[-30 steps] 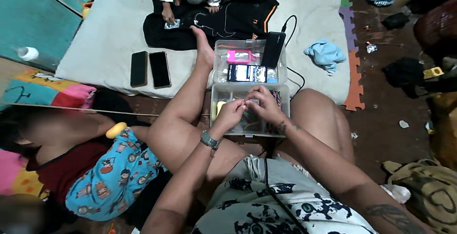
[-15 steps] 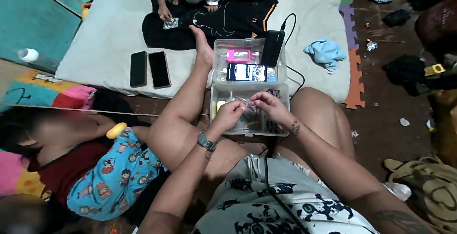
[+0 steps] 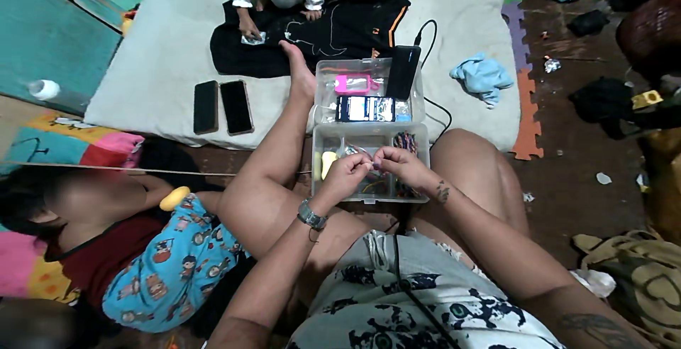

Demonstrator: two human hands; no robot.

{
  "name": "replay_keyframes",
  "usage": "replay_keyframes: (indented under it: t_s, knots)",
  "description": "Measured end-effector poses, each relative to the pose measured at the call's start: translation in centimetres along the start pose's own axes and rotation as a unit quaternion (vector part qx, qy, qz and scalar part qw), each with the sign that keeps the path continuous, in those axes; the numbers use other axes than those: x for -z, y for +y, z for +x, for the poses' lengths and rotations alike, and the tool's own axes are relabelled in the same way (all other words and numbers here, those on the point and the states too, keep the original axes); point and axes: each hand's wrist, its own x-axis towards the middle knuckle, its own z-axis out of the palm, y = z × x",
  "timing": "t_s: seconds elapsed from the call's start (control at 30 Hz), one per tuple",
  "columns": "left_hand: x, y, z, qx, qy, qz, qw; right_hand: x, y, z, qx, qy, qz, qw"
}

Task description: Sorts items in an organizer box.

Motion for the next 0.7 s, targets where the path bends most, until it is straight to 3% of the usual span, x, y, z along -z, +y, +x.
replay_keyframes:
  t_s: [0.1,0.2,0.3,0.37,0.4,0.47,0.53,0.6,0.7]
  knots:
    - [-0.2,0.0,-0.2,0.033,0.004,-0.061,0.998,-0.3,1.1,-0.5,0.13,0.056,-0.131,0.981]
    - [-0.1,0.4,-0.3,0.05,-0.004,-0.115,0.992,-0.3,2.0,-0.6,0.275,0.096,-0.235,0.928]
    - [0.0,0.7,-0.4,0.005,-0.009,-0.016,1.0,-0.1,1.6,-0.5,0.322,0.131,-0.302,0.888]
    - [-0.7,0.1,-0.6,-0.102,0.036,0.118,0.987,-0.1,0.9,-0.7,0.279,0.119,-0.307,0.902]
    - [-1.0,-0.3,-0.7,-0.168,0.066,0.184,0.966,-0.4,0.3,-1.0,0.215,0.099,-0.267,0.934]
    - [-1.3,-0.9,-1.0,-0.248,0.099,0.244,0.932,-0.8,-1.7,-1.5,0.013,0.034,-0.053,0.998]
    - [-1.5,-0.6,-1.4,-0.241,0.104,0.22,0.939,-0.8,-2.1,-1.4,-0.114,-0.012,0.158,0.981]
    - [-1.4,0.1,-1.6,-0.174,0.09,0.135,0.971,-0.7,-1.4,-1.5,-0.098,-0.008,0.197,0.975]
    - [-1.0,1.1,-1.8,-0.055,0.056,-0.012,0.997,-0.3,0.0,-1.5,0.013,0.016,0.125,0.992]
